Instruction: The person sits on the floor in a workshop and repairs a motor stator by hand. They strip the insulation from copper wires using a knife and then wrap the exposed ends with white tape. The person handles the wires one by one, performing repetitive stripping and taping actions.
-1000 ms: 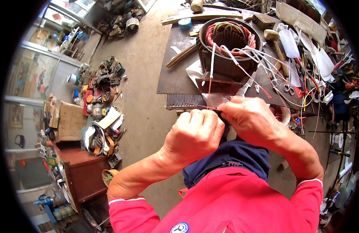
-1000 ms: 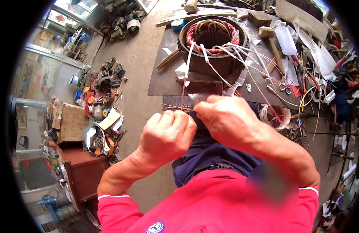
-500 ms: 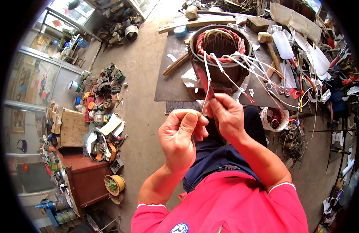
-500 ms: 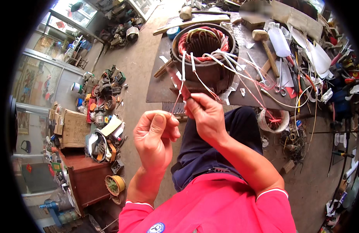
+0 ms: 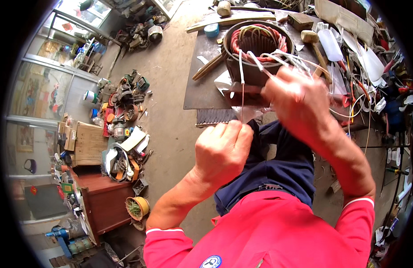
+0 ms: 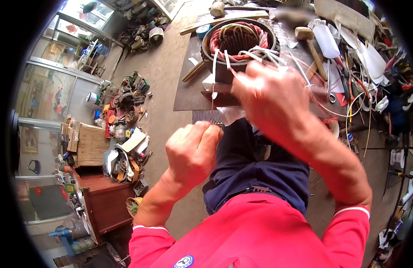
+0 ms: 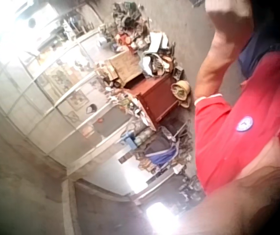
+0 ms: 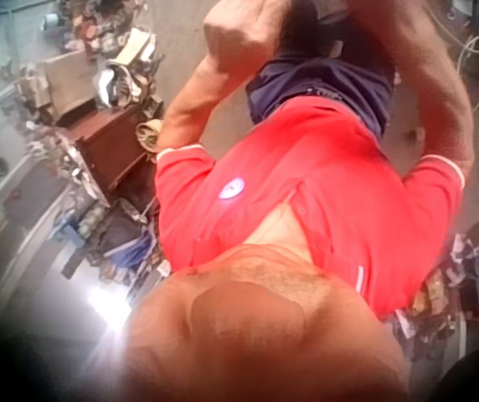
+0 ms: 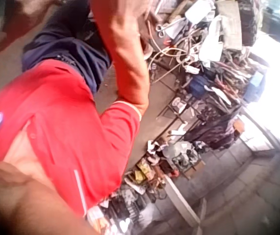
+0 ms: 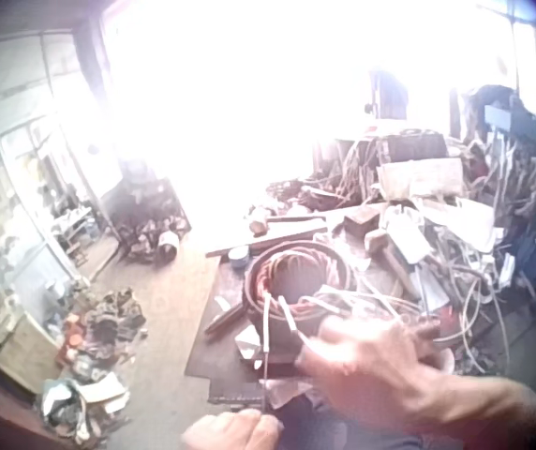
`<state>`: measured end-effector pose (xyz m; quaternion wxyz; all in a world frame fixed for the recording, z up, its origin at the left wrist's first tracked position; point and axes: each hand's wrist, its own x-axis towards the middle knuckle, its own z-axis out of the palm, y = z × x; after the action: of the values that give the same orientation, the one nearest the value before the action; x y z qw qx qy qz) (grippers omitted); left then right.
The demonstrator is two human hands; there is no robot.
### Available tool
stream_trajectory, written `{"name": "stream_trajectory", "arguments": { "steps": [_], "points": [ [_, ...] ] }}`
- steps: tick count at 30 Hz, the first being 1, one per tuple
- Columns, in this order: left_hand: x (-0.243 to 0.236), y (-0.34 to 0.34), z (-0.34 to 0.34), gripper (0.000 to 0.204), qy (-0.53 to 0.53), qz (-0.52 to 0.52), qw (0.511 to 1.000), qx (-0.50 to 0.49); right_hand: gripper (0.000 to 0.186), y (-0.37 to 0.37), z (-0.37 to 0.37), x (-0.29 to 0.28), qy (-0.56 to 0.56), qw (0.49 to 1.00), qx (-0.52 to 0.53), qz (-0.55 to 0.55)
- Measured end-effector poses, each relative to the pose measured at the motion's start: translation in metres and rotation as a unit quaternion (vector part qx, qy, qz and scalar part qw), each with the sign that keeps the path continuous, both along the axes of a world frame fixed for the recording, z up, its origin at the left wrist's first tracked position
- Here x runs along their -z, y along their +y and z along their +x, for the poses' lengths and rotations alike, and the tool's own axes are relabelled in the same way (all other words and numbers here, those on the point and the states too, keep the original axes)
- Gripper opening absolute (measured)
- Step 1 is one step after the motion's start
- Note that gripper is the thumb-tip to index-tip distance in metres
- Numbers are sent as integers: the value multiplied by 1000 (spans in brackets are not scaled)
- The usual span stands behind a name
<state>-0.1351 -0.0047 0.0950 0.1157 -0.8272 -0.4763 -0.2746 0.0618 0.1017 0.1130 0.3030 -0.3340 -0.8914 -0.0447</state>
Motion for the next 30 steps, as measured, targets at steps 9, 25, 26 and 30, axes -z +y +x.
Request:
{"name": "stream_trajectory", "arguments": {
  "steps": [9,25,26,30],
  "points": [
    [-17,9,3,6,-163,-117,979,30,7,6,2,-17,-59,996,40,57],
    [-46,19,-11,24,-854,-263,420,161,21,-64,-73,47,508,654,-162,-536],
    [-43,14,-6,24,-843,-255,452,140,22,-55,-80,53,472,783,-199,-353],
    [-29,7,-6,24,-836,-241,485,85,14,-13,-72,57,339,812,-51,-473]
  ]
}}
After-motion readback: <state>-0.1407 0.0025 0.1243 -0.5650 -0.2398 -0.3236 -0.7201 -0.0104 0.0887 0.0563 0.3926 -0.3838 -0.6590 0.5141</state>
